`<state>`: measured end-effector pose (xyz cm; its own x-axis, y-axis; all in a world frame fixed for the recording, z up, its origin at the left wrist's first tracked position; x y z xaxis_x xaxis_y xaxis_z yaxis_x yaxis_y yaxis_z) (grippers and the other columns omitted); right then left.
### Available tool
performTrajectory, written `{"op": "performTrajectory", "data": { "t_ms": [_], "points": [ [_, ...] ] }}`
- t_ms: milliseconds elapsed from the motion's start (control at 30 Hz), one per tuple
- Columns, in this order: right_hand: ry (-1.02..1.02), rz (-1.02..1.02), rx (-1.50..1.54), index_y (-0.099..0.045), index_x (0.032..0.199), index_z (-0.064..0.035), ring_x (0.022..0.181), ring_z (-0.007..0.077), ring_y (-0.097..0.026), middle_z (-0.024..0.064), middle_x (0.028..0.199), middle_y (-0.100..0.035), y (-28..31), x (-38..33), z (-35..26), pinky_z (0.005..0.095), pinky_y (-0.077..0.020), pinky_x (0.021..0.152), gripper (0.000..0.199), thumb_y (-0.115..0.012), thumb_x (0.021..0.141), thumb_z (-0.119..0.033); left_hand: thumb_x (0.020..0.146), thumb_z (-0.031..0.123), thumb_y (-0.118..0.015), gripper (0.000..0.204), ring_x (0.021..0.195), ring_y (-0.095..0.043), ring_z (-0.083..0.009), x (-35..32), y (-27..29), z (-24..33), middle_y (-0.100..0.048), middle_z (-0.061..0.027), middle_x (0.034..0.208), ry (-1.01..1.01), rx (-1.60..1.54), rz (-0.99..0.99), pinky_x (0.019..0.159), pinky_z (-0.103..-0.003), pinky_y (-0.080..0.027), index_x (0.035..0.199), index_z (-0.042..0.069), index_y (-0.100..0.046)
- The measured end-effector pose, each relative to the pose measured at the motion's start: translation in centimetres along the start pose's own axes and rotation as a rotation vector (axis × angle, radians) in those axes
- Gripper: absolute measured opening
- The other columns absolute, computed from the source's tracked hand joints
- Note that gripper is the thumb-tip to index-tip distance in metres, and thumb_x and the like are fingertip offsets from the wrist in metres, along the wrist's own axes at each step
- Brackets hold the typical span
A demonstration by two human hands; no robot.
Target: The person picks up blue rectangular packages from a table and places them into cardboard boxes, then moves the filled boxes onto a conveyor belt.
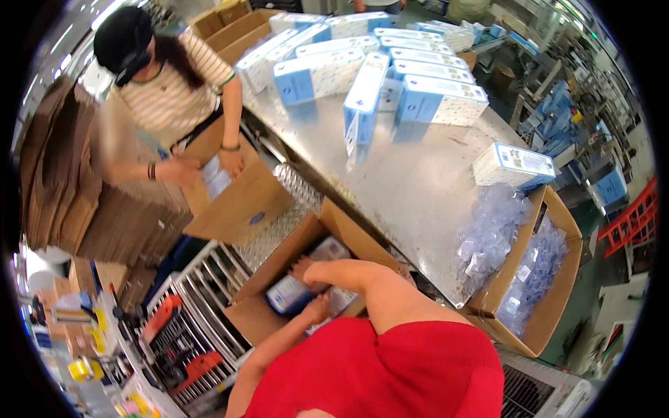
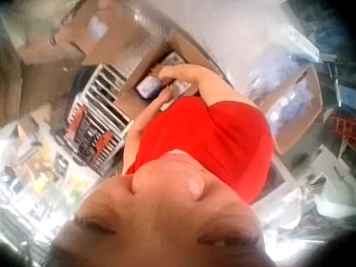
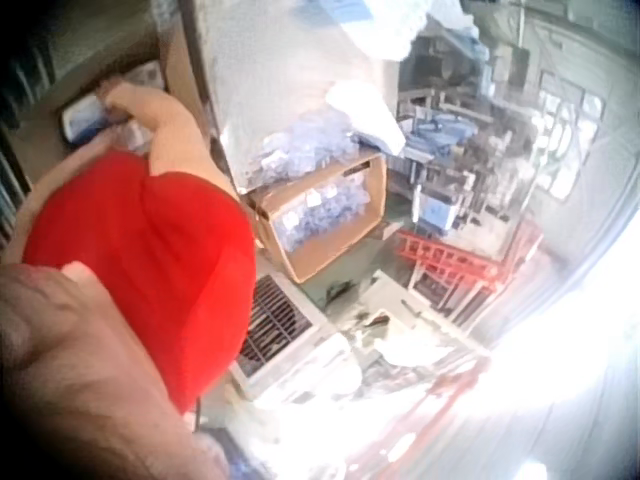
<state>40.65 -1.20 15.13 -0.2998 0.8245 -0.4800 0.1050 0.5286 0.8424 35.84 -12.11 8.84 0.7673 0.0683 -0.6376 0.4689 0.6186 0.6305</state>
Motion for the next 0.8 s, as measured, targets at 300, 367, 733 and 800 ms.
{"op": "performTrajectory", "data": {
  "t_ms": [300, 367, 733, 800],
  "points": [
    [-0.595, 0.687, 0.087, -0.059, 0.086, -0.0073, 0.08, 0.0332, -0.06, 0.0126, 0.083, -0.062, 24.6, -26.4, 31.2, 0.0445, -0.0493, 0.069, 0.015, -0.059, 0.074, -0.017, 0.082, 0.013, -0.062, 0.02, 0.085, -0.063, -0.0354, -2.7, 26.8, 11.4, -0.065, -0.0189, 0.091, -0.42, -0.422, 0.346, 0.073, -0.04, -0.051, 0.098, 0.002, -0.065],
    [-0.902, 0.717, -0.067, -0.057, 0.108, -0.0066, 0.104, 0.036, -0.054, 0.017, 0.108, -0.059, 22.9, -35.9, 43.6, 0.0455, -0.0448, 0.087, 0.048, -0.074, 0.065, -0.02, 0.081, 0.009, -0.061, 0.016, 0.083, -0.061, -0.0368, -0.4, 34.6, 15.4, -0.063, -0.0186, 0.088, -0.477, -0.304, 0.595, 0.074, -0.04, -0.05, 0.095, 0.002, -0.064],
    [-0.638, 0.635, -0.101, -0.051, 0.117, -0.0106, 0.104, 0.0321, -0.047, 0.0104, 0.107, -0.051, 19.9, -39.3, 47.5, 0.0428, -0.0384, 0.091, 0.087, -0.086, 0.043, -0.042, 0.068, 0.034, -0.075, 0.084, 0.112, -0.045, -0.0513, 22.4, 52.6, 21.6, -0.033, -0.0286, 0.133, -0.078, 0.223, 0.855, 0.095, -0.051, -0.04, 0.134, 0.004, -0.034],
    [-0.49, 0.579, -0.051, -0.052, 0.114, -0.0095, 0.102, 0.0316, -0.048, 0.0113, 0.104, -0.051, 19.3, -38.8, 44.2, 0.0421, -0.039, 0.087, 0.086, -0.086, 0.042, -0.043, 0.068, 0.034, -0.075, 0.089, 0.112, -0.044, -0.052, 20.9, 51.9, 20.3, -0.034, -0.0292, 0.133, -0.061, 0.233, 0.781, 0.094, -0.053, -0.039, 0.137, 0.003, -0.03]
  ]
}}
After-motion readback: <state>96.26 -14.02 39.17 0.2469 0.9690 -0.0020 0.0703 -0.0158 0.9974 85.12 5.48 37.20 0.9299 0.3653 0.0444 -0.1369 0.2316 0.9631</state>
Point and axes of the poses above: each hand's wrist, its own x-axis towards the middle knuckle, its own y-axis out of the back of the hand, z = x × y, the point moved 9 cm from there along x, towards the middle knuckle
